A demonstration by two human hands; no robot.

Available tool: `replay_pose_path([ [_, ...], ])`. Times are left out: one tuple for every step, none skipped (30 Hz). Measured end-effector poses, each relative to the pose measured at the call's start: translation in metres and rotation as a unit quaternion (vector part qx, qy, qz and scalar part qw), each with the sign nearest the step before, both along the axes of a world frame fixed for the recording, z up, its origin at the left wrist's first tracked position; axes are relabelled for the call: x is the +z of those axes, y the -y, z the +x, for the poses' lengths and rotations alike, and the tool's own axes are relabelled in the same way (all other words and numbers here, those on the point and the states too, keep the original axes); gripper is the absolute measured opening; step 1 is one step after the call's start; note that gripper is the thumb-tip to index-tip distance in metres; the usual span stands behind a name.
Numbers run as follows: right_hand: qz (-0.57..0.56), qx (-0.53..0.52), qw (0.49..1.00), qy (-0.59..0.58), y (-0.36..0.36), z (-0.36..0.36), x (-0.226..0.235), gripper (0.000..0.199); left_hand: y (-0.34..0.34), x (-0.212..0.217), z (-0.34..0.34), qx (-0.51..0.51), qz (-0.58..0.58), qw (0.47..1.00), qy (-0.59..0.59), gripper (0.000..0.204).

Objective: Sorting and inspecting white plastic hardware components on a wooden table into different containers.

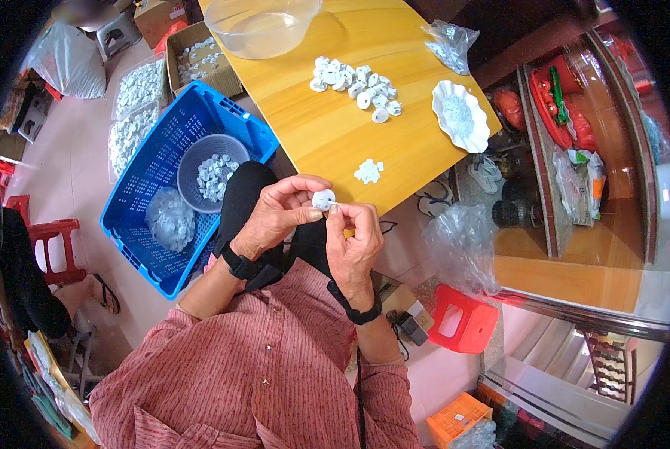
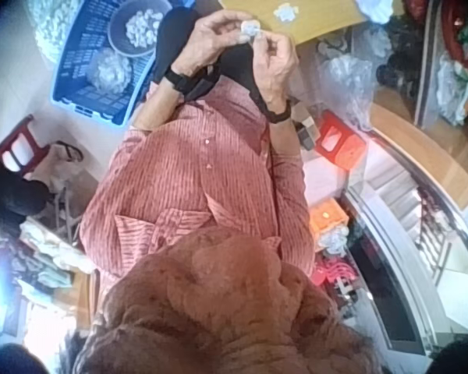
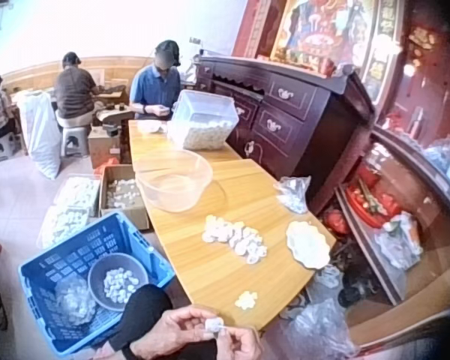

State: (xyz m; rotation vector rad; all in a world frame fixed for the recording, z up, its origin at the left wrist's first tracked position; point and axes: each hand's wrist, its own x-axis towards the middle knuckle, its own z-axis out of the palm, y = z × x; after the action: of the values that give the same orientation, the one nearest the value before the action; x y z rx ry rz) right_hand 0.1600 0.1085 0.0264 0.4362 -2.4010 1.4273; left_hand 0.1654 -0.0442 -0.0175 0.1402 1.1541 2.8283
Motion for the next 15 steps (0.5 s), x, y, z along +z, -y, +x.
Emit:
replay_pose_path([
  [0.000, 0.000, 1.000, 0.000, -0.0004, 0.0002, 0.0000, 0.010, -0.0006, 0.0005, 0.0002, 0.002, 0.007, 1.000, -0.004, 0.035],
  [0.006, -0.002, 1.000, -0.004, -0.0010, 0.0006, -0.0001, 0.010, -0.0007, 0.0010, 0.0001, 0.002, 0.007, 1.000, -0.004, 0.035],
  [0.011, -0.003, 1.000, -0.007, -0.0014, 0.0011, -0.0001, 0.010, -0.0009, 0.0016, 0.0002, 0.003, 0.008, 1.000, -0.005, 0.034],
  [0.011, -0.004, 1.000, -0.007, -0.0012, 0.0014, 0.0008, 0.010, -0.0010, 0.0019, 0.0003, 0.005, 0.009, 1.000, -0.007, 0.033],
  [0.015, -0.008, 1.000, -0.012, -0.0004, 0.0019, 0.0024, 0.010, -0.0010, 0.0019, 0.0001, 0.005, 0.009, 1.000, -0.007, 0.033],
  [0.018, -0.012, 1.000, -0.016, 0.0002, 0.0024, 0.0031, 0.010, -0.0008, 0.0017, -0.0002, 0.012, 0.001, 1.000, -0.005, 0.032],
  [0.018, -0.012, 1.000, -0.017, 0.0008, 0.0029, 0.0029, 0.010, -0.0008, 0.0014, -0.0002, 0.018, -0.007, 1.000, -0.004, 0.030],
  [0.015, -0.013, 1.000, -0.019, 0.0017, 0.0035, 0.0028, 0.010, -0.0008, 0.0009, 0.0001, 0.018, -0.007, 1.000, -0.004, 0.030],
  [0.011, -0.014, 1.000, -0.020, 0.0018, 0.0035, 0.0024, 0.010, -0.0011, 0.0002, -0.0002, 0.019, -0.004, 1.000, -0.007, 0.029],
  [0.010, -0.015, 1.000, -0.019, 0.0019, 0.0035, 0.0026, 0.010, -0.0015, -0.0003, -0.0004, 0.019, 0.000, 1.000, -0.010, 0.028],
  [0.009, -0.012, 1.000, -0.019, 0.0019, 0.0034, 0.0033, 0.009, -0.0020, -0.0005, -0.0007, 0.018, -0.001, 1.000, -0.009, 0.028],
  [0.009, -0.007, 1.000, -0.019, 0.0022, 0.0037, 0.0037, 0.009, -0.0020, -0.0007, -0.0004, 0.019, 0.001, 1.000, -0.010, 0.028],
  [0.009, -0.007, 1.000, -0.020, 0.0021, 0.0038, 0.0033, 0.009, -0.0020, -0.0008, -0.0002, 0.020, 0.003, 1.000, -0.011, 0.028],
  [0.013, -0.004, 1.000, -0.020, 0.0018, 0.0039, 0.0026, 0.009, -0.0019, -0.0011, 0.0001, 0.020, 0.003, 1.000, -0.011, 0.028],
  [0.017, 0.000, 1.000, -0.021, 0.0014, 0.0038, 0.0023, 0.009, -0.0018, -0.0013, 0.0002, 0.017, 0.005, 1.000, -0.010, 0.029],
])
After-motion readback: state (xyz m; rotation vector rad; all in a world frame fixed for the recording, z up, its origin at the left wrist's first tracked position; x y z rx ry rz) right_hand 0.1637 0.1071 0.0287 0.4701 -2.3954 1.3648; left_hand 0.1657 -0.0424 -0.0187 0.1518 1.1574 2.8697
